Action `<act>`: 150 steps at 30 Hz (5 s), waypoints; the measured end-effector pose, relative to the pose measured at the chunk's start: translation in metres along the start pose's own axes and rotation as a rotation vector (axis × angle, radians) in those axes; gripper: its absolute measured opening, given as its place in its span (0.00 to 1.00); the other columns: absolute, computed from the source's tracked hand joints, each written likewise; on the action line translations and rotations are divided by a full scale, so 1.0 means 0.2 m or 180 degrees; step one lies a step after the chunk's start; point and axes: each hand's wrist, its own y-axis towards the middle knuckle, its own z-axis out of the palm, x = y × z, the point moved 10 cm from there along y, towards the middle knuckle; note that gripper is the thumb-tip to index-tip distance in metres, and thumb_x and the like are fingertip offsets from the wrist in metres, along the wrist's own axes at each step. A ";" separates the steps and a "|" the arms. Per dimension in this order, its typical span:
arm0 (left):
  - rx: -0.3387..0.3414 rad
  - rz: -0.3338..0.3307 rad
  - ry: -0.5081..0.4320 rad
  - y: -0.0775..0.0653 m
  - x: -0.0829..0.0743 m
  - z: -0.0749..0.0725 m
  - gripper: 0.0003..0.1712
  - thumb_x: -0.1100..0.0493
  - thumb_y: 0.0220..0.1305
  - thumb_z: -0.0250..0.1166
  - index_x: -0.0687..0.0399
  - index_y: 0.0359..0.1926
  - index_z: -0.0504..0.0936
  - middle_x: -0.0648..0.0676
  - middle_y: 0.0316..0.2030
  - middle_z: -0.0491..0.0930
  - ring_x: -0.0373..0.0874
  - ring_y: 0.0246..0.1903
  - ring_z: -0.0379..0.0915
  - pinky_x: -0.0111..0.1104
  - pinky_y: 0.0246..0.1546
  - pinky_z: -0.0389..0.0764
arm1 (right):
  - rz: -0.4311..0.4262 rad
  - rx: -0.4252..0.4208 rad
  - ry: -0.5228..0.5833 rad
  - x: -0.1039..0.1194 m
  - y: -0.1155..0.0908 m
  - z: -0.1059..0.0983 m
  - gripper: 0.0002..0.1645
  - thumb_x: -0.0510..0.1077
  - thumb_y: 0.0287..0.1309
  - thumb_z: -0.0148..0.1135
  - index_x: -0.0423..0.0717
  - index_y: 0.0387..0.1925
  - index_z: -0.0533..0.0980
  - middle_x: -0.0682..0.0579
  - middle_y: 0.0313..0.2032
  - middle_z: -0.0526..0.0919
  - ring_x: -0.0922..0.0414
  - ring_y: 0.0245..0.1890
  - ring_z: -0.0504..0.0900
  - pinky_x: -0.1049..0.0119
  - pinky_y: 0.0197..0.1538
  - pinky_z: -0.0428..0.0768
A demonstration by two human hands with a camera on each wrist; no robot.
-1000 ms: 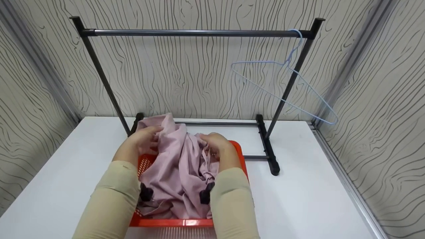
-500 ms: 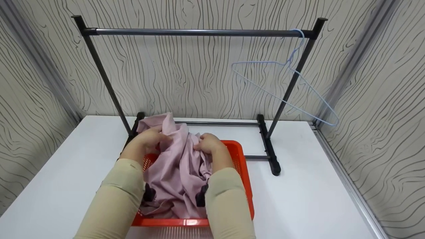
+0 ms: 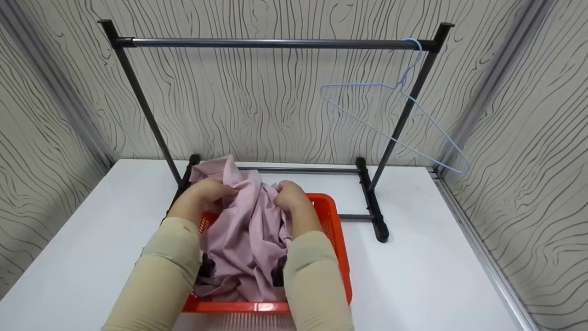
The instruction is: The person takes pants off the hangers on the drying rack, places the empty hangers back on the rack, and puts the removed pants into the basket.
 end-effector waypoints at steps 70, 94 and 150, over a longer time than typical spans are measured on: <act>-0.0525 0.1572 -0.0585 -0.27 -0.60 -0.13 0.20 0.67 0.58 0.59 0.56 0.53 0.72 0.54 0.46 0.74 0.44 0.47 0.69 0.36 0.51 0.71 | -0.0332 -0.0723 0.1487 0.16 -0.22 -0.65 0.09 0.39 0.60 0.56 0.36 0.37 0.72 0.53 0.31 0.72 0.62 0.30 0.71 0.72 0.32 0.72; 0.0392 0.0998 0.0369 -0.46 -0.35 -0.07 0.11 0.60 0.52 0.67 0.57 0.37 0.78 0.51 0.33 0.75 0.42 0.33 0.73 0.33 0.34 0.78 | -0.0505 0.0812 0.1468 0.19 -0.43 -0.48 0.07 0.41 0.58 0.58 0.42 0.30 0.70 0.55 0.23 0.66 0.63 0.21 0.68 0.67 0.26 0.75; 0.1626 -0.0578 0.2940 -0.41 0.35 0.39 0.05 0.67 0.50 0.65 0.56 0.30 0.82 0.56 0.26 0.77 0.48 0.27 0.74 0.39 0.33 0.78 | -0.0314 0.3018 -0.1629 0.02 -0.62 0.37 0.20 0.44 0.52 0.63 0.63 0.48 0.75 0.61 0.34 0.73 0.62 0.37 0.71 0.67 0.42 0.74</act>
